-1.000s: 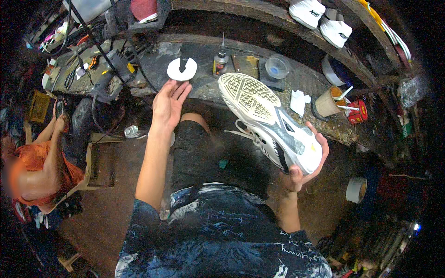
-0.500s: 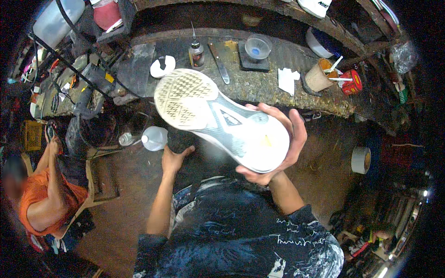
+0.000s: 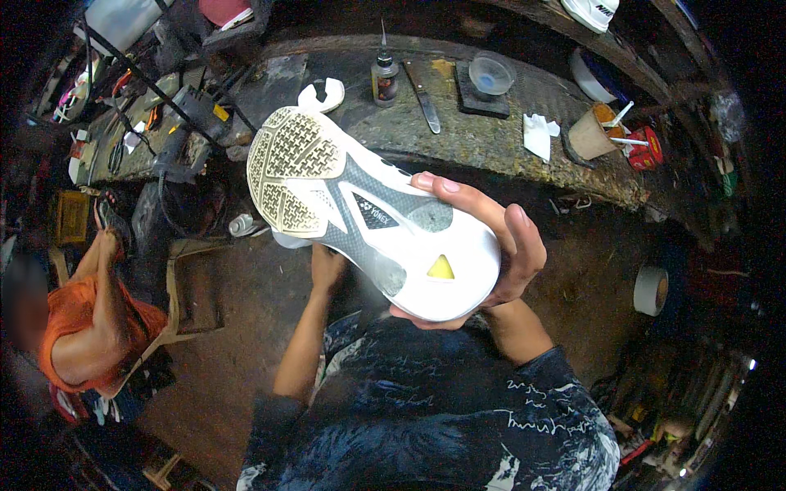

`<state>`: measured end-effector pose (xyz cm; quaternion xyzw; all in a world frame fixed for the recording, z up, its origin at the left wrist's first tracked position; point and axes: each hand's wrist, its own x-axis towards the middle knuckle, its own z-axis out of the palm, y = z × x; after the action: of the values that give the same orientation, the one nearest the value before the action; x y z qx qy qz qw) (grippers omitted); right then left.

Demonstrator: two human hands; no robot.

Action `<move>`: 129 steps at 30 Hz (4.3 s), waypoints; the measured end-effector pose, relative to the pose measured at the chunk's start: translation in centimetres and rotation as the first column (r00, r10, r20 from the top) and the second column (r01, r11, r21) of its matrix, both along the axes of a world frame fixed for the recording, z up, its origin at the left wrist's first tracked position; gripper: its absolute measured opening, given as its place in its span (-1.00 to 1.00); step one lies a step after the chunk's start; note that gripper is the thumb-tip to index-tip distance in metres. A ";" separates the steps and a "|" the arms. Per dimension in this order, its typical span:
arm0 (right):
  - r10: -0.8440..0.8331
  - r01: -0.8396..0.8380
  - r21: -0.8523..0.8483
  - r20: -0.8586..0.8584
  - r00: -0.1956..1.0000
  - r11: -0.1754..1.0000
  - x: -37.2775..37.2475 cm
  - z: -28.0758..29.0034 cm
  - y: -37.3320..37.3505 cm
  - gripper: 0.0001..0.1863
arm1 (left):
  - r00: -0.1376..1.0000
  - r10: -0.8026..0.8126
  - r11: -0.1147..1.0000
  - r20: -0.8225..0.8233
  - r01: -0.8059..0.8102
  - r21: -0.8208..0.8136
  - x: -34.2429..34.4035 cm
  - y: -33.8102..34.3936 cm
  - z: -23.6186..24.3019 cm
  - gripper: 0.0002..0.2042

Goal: The person applies glue to the sole of a white athletic shoe using a small bottle and a metal tool, then presses the sole back onto the shoe. The person repeats the gluing and pressing steps on different sections of the sole and inspects the shoe afterward.

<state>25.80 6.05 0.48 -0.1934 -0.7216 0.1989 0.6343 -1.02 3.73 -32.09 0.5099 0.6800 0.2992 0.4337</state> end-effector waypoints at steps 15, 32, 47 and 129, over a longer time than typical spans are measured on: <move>-0.021 0.021 0.000 -0.015 1.000 1.000 -0.6 0.2 -0.4 0.46 | 0.852 0.202 0.941 0.483 -0.031 -0.337 -3.5 0.2 2.3 -0.38; 0.005 -0.029 -0.162 -0.145 0.989 0.986 -0.8 -1.8 -1.1 0.56 | 0.194 -0.257 0.947 0.947 -0.147 0.287 3.0 4.4 25.5 0.67; -0.082 -0.016 -0.391 -0.234 0.969 0.920 -1.9 -1.7 -2.4 0.56 | -0.073 -0.296 0.943 0.952 -0.181 0.279 5.9 4.7 28.3 0.44; -0.166 0.271 -0.274 0.353 0.921 0.923 1.1 0.9 -1.7 -0.79 | 0.390 -0.325 0.839 0.861 -0.302 0.453 -1.1 0.4 32.0 -0.10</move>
<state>26.92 4.34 1.39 -0.4031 -0.7477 0.2049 0.4862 -2.10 4.15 -0.11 0.3627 0.2046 0.7058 0.5730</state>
